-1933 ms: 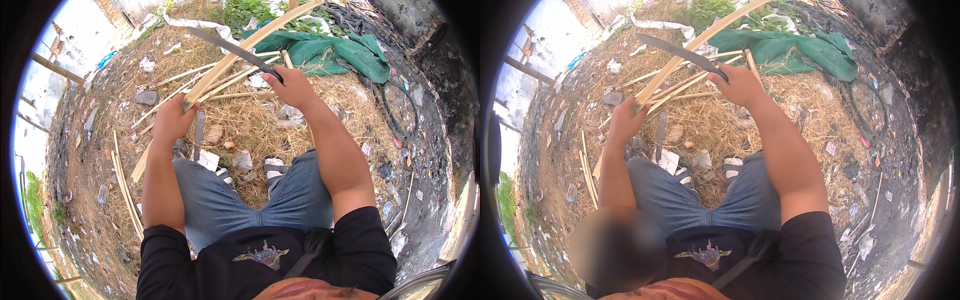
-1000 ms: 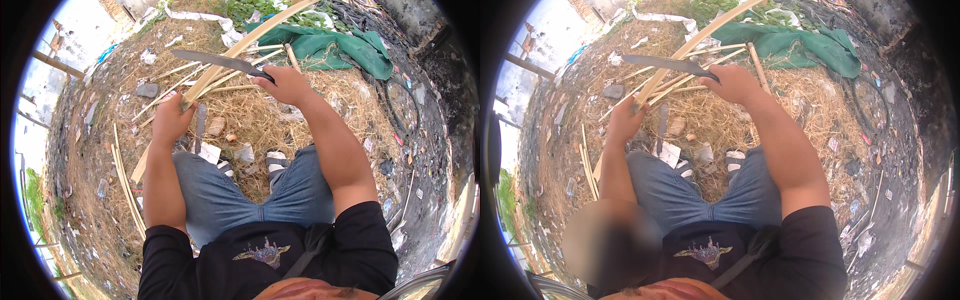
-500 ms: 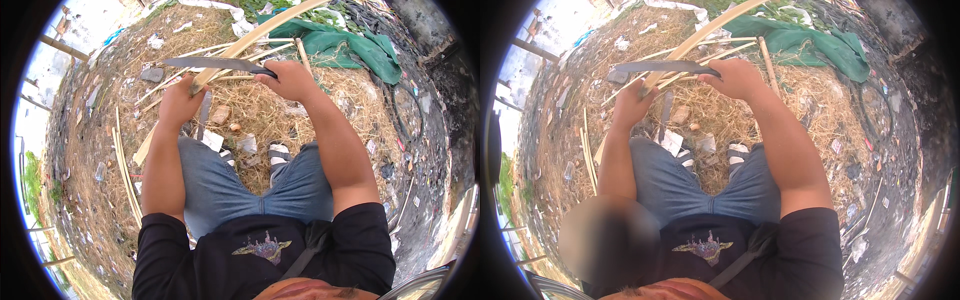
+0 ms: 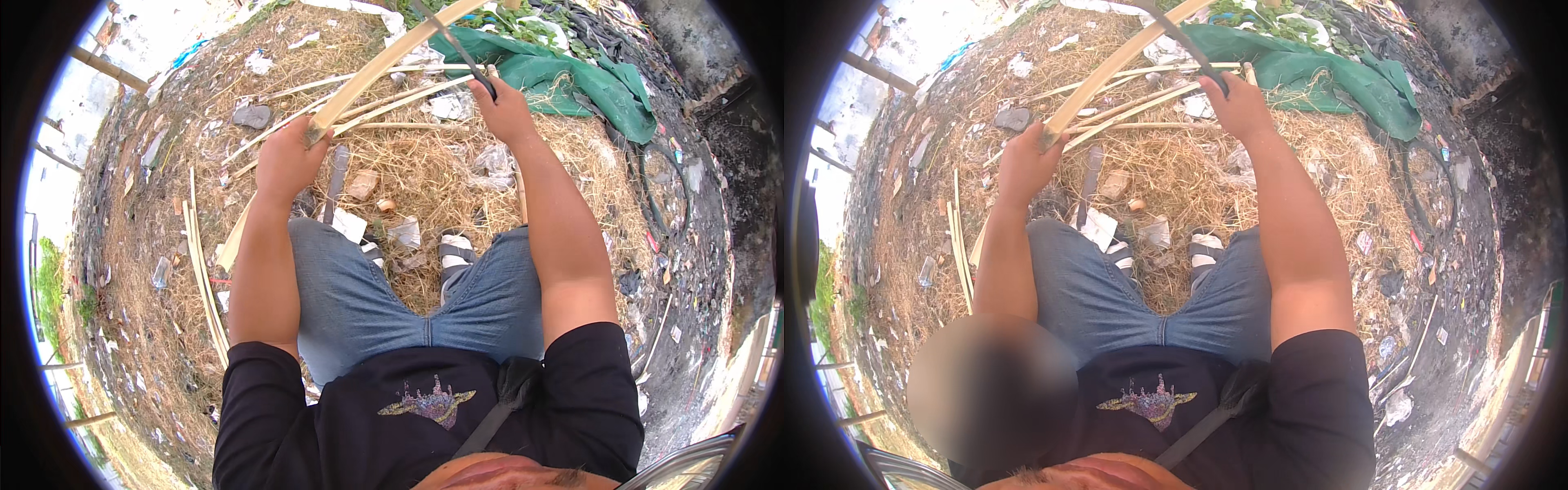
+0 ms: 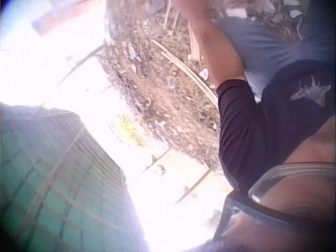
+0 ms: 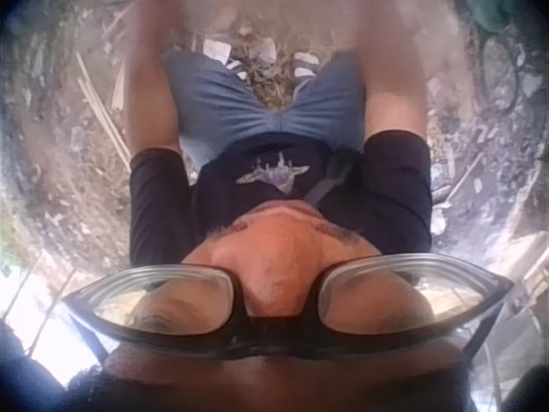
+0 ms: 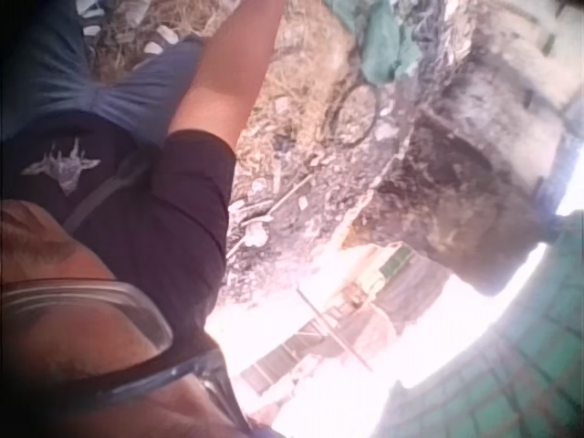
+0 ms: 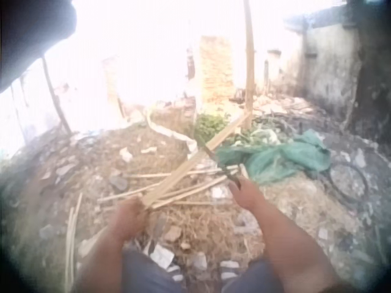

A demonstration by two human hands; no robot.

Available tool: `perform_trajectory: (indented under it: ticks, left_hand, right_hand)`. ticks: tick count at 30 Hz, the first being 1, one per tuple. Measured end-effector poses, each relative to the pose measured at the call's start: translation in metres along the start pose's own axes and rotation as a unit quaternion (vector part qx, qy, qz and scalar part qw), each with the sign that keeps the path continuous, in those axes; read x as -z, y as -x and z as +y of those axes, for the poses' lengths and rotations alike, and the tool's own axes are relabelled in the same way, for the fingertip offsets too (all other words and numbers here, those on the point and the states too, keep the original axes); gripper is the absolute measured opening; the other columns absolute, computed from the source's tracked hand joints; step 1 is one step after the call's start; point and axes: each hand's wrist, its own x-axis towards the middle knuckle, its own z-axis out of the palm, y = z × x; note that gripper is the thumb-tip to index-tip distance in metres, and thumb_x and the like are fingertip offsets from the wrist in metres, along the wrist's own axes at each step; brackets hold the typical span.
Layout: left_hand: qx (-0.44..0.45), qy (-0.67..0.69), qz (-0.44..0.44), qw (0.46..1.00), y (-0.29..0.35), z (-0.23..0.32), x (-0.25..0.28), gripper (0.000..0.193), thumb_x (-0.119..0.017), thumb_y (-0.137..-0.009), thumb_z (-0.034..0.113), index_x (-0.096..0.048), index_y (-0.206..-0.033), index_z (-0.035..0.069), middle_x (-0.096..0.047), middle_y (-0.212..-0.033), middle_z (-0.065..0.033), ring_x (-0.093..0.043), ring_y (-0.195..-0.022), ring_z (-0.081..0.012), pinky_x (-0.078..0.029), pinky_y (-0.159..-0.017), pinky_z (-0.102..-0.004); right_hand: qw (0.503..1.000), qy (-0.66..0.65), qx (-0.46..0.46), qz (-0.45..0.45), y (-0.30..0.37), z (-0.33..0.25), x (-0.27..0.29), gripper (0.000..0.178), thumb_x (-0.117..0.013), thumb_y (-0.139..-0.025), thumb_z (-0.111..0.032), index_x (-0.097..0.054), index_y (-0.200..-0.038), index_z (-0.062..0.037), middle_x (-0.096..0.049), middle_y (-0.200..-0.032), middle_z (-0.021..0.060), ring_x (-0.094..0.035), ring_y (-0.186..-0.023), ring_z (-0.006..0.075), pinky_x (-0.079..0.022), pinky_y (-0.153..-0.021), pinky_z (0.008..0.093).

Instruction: The person sits on the ground and uses a machete to split long bamboo strips into thinner pieces. They hold the bamboo with one hand and strike it with the machete to separate the layers, occasionally adjusting the grip on the material.

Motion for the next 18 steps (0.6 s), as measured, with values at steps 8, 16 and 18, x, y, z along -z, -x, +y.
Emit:
perform_trajectory:
  ticks: [8, 16, 18]
  left_hand:
    - [-0.017, -0.062, -0.083, 0.995, -0.002, 0.000, -0.013, 0.044, -0.071, -0.092, 0.046, -0.063, -0.094, 0.003, -0.068, -0.081, -0.0221, -0.068, -0.085, -0.0429, -0.052, -0.073, -0.0529]
    - [-0.021, -0.078, -0.008, 0.997, 0.003, 0.006, -0.004, 0.043, -0.072, -0.091, 0.046, -0.063, -0.094, 0.004, -0.070, -0.079, -0.0204, -0.069, -0.078, -0.0422, -0.053, -0.069, -0.0533]
    - [-0.035, -0.083, -0.022, 0.996, 0.000, 0.011, -0.011, 0.042, -0.072, -0.091, 0.046, -0.063, -0.095, 0.005, -0.070, -0.078, -0.0205, -0.070, -0.079, -0.0419, -0.054, -0.070, -0.0530]
  right_hand:
    - [0.997, 0.007, -0.028, -0.066, 0.007, 0.008, 0.011, 0.061, -0.052, -0.101, -0.062, -0.071, -0.110, -0.0042, -0.070, -0.085, 0.0148, -0.068, -0.084, 0.0316, -0.051, -0.076, 0.0449]
    - [0.999, -0.018, 0.021, -0.038, 0.001, 0.010, 0.000, 0.055, -0.058, -0.101, -0.057, -0.066, -0.094, -0.0036, -0.059, -0.069, 0.0134, -0.054, -0.063, 0.0248, -0.046, -0.063, 0.0414]
    - [0.994, -0.068, -0.044, 0.067, -0.016, 0.059, 0.005, 0.055, -0.057, -0.101, -0.057, -0.066, -0.093, -0.0033, -0.059, -0.069, 0.0132, -0.053, -0.062, 0.0247, -0.046, -0.062, 0.0410]
